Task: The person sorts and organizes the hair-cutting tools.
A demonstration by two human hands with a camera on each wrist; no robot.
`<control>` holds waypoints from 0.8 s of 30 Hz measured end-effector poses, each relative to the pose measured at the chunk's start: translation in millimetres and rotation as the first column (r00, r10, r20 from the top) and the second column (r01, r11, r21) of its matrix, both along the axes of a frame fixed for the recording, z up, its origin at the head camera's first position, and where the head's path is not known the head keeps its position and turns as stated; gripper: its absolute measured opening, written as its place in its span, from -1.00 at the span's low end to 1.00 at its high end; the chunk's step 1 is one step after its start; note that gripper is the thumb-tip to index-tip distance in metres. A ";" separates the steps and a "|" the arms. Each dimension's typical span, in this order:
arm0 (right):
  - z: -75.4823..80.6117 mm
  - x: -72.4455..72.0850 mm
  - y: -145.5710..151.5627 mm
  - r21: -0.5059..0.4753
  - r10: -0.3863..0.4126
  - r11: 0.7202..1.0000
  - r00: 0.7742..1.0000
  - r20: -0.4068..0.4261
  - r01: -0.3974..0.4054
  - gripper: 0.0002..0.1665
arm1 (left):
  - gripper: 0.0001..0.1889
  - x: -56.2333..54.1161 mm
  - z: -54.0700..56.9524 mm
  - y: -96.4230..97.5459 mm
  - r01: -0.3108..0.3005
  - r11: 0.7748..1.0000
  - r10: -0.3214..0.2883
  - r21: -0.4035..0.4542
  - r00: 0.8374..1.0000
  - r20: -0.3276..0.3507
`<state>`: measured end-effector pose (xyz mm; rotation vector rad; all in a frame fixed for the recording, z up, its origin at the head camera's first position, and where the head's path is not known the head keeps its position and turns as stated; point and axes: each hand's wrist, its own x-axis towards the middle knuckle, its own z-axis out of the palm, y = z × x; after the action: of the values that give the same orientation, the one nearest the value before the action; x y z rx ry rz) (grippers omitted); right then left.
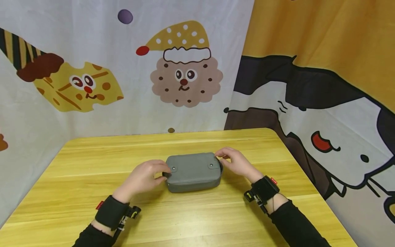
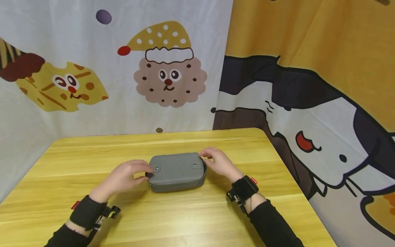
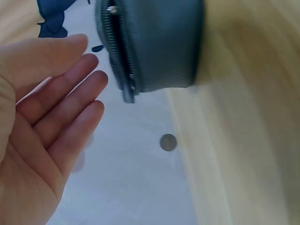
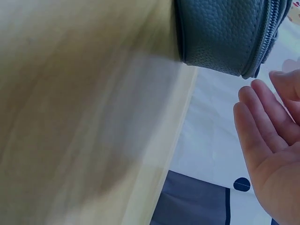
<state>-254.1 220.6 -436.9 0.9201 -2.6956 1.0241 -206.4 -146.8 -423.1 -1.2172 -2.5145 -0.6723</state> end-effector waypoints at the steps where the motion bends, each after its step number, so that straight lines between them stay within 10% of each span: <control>1: 0.6 -0.7 -0.4 0.005 -0.007 1.000 1.000 0.001 0.007 -0.71 | -0.73 0.0 2.3 1.5 0.000 1.000 0.000 0.003 1.000 0.000; 24: 13.8 -14.2 -9.0 0.038 -0.004 0.999 1.000 -0.010 0.004 -0.69 | -0.14 6.7 21.4 65.0 -0.144 0.981 0.149 -0.129 0.988 0.030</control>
<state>-268.3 211.6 -423.1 0.9237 -2.7170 0.9677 -199.7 -81.8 -401.7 -1.0533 -2.6841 -0.5131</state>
